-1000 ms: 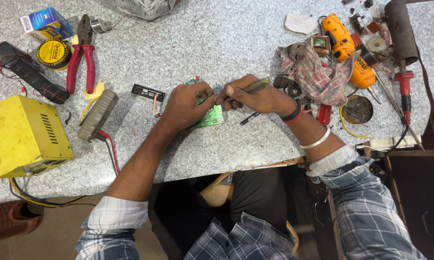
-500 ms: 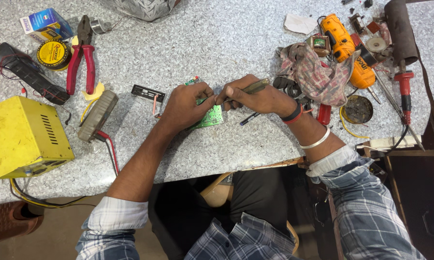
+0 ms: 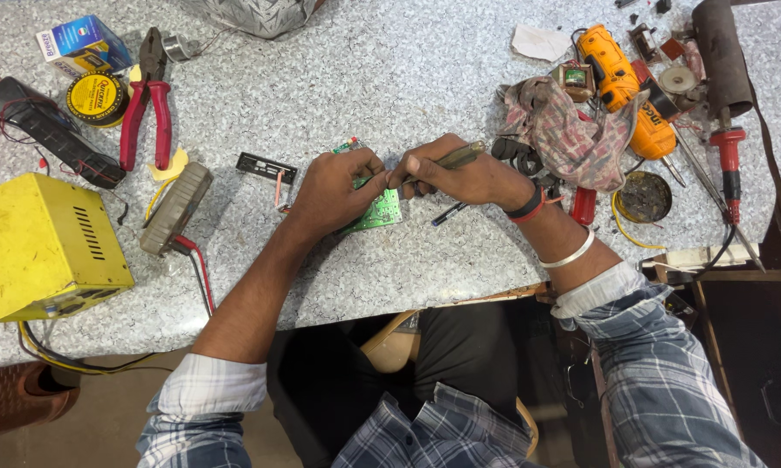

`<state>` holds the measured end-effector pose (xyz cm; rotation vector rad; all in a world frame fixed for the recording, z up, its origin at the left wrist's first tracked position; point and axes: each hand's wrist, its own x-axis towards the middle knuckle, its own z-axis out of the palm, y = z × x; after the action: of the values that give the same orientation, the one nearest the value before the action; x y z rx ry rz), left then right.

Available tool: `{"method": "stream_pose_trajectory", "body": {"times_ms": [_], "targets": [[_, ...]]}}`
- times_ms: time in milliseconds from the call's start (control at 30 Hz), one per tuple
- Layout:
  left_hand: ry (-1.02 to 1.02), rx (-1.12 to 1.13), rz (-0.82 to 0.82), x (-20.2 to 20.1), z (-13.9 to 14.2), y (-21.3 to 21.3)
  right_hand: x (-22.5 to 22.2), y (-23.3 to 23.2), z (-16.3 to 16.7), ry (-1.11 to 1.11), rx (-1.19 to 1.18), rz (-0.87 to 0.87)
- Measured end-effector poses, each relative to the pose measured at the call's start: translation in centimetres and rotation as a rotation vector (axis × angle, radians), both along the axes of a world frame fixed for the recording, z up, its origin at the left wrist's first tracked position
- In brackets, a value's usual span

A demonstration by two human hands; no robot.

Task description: The person uses a screwdriver to scrape and clean the surface of a green circuit board, repeatedly flipping it to access both sides. The person holds the board with one hand and works with the screwdriver in the other, focusing on different areas of the board throughout the clip.

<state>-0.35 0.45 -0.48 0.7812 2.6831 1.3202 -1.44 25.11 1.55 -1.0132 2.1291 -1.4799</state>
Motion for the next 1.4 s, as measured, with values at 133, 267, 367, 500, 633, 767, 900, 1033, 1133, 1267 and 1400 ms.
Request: {"method": "stream_pose_trajectory", "body": {"times_ms": [133,267,367,500,633,767,900,1033,1133,1267,1400], "targets": [[-0.006,0.000,0.000,0.05,-0.03,0.00,0.03,0.07,-0.04,0.001,-0.005,0.006],[0.018,0.007,-0.002,-0.05,-0.09,0.02,-0.08,0.05,-0.25,0.002,-0.012,0.007],[0.023,0.018,-0.003,-0.05,-0.16,0.05,-0.13,0.09,-0.36,0.004,0.001,0.000],[0.015,0.002,0.003,-0.01,-0.22,-0.05,-0.09,0.10,-0.34,-0.011,0.001,0.000],[0.035,0.006,-0.002,-0.05,-0.30,-0.05,0.04,0.09,-0.17,-0.039,-0.021,0.008],[0.033,0.015,-0.010,-0.14,-0.31,-0.06,0.08,0.10,-0.01,-0.036,-0.022,0.007],[0.004,-0.004,0.001,-0.09,-0.30,-0.02,0.07,0.05,-0.05,-0.018,-0.023,0.008],[0.005,-0.002,0.001,-0.10,-0.30,0.01,0.01,0.04,-0.21,-0.033,-0.018,0.007],[0.028,0.006,-0.004,-0.07,-0.32,-0.02,0.04,0.06,-0.34,-0.032,-0.013,-0.005],[0.019,0.005,-0.005,-0.08,-0.32,0.00,0.04,0.07,-0.37,-0.045,-0.037,0.008],[0.027,0.001,-0.001,-0.04,-0.26,-0.01,0.09,0.10,-0.24,-0.041,-0.027,0.005]]}}
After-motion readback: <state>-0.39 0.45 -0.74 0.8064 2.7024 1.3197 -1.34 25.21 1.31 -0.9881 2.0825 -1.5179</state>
